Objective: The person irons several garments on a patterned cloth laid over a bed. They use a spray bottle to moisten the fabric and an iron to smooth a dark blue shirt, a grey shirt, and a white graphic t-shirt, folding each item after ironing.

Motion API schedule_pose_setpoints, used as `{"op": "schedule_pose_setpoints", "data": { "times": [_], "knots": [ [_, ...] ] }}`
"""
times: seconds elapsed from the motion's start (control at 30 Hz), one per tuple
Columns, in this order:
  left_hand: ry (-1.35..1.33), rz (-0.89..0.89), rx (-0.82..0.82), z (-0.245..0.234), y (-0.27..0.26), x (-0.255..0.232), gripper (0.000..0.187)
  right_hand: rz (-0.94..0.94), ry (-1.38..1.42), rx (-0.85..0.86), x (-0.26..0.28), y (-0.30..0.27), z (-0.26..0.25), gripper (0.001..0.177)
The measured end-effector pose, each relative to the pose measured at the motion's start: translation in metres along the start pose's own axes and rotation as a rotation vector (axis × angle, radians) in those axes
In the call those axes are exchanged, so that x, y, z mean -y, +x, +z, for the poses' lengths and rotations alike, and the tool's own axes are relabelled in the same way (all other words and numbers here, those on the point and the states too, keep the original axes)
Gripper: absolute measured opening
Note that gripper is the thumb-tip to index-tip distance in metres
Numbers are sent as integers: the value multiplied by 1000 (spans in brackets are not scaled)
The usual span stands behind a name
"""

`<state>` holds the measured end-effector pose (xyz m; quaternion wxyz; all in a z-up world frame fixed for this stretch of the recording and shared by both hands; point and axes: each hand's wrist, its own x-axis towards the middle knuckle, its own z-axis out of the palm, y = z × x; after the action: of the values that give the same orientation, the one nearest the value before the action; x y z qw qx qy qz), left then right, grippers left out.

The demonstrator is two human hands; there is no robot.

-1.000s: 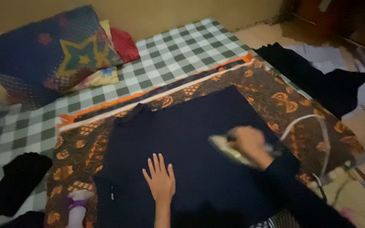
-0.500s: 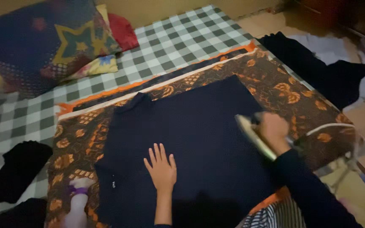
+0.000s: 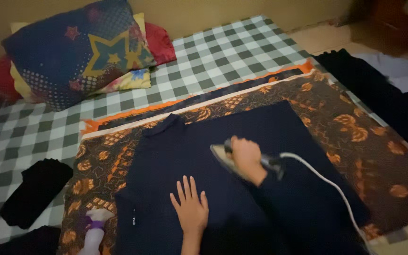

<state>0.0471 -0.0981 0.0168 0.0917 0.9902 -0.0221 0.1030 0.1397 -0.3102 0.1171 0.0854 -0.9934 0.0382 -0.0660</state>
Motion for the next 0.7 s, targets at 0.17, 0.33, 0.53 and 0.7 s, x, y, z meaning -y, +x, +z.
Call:
{"op": "schedule_pose_setpoints", "data": {
  "times": [0.17,0.33,0.53,0.7],
  "knots": [
    [20,-17,115,-3,3,1,66,111,-74,-51,-62,96,9,40],
    [45,-7,55,0,2,2,66,340,-180,53,-150,136,-9,31],
    [77,-18,241,-12,9,0,71,411,-252,-38,-284,113,-14,32],
    [159,46,349,-28,13,3,74,427,-405,-203,-375,82,-11,60]
  ]
}}
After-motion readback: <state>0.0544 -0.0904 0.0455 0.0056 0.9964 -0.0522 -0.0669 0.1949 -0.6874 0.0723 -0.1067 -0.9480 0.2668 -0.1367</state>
